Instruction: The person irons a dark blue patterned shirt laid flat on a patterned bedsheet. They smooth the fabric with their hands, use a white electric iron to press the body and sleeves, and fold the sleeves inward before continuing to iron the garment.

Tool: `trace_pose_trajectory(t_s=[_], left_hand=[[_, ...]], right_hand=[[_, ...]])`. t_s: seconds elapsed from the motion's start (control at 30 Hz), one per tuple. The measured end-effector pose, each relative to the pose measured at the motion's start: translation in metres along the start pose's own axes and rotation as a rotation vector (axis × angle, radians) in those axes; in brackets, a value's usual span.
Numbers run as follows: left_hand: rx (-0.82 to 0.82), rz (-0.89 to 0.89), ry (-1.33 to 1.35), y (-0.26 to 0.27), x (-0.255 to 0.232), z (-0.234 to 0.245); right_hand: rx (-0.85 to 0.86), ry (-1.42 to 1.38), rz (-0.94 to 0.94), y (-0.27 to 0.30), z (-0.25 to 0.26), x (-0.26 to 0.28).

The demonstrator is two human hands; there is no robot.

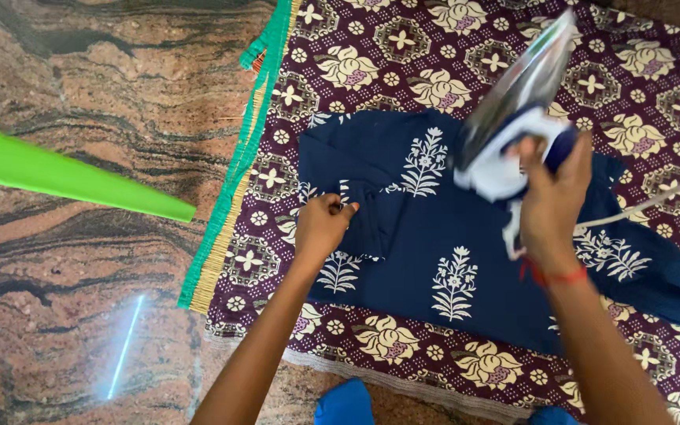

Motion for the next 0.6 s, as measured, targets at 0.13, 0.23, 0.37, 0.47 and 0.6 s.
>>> trace_pose_trajectory(t_s=[0.13,0.23,0.37,0.47,0.6], left_hand=[[0.006,0.091,0.101,0.003,0.002,-0.005],[0.019,0.079,0.061,0.005,0.000,-0.005],[0.015,0.081,0.124,0.002,0.001,-0.007],[-0.005,0.081,0.120,0.002,0.001,-0.006],[-0.065,0.066,0.148,0.007,-0.001,-0.006]], right_hand=[[-0.002,-0.089,0.191,-0.086,-0.024,-0.044],[-0.008,-0.297,0.136,-0.142,-0.051,-0.085],[-0.165,-0.281,0.151,-0.163,-0.072,-0.146],[-0.245,-0.101,0.207,-0.150,-0.072,-0.172],[-0.153,-0.101,0.179,-0.117,-0.051,-0.177]])
Point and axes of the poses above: each hand's wrist, its own y-axis away from the middle knuckle, its own z-axis out of the back of the hand, x = y × z, the point moved 5 cm from there along -y, towards the middle knuckle, and after that the axes turned 11 degrees about -x, right-handed, at the moved point
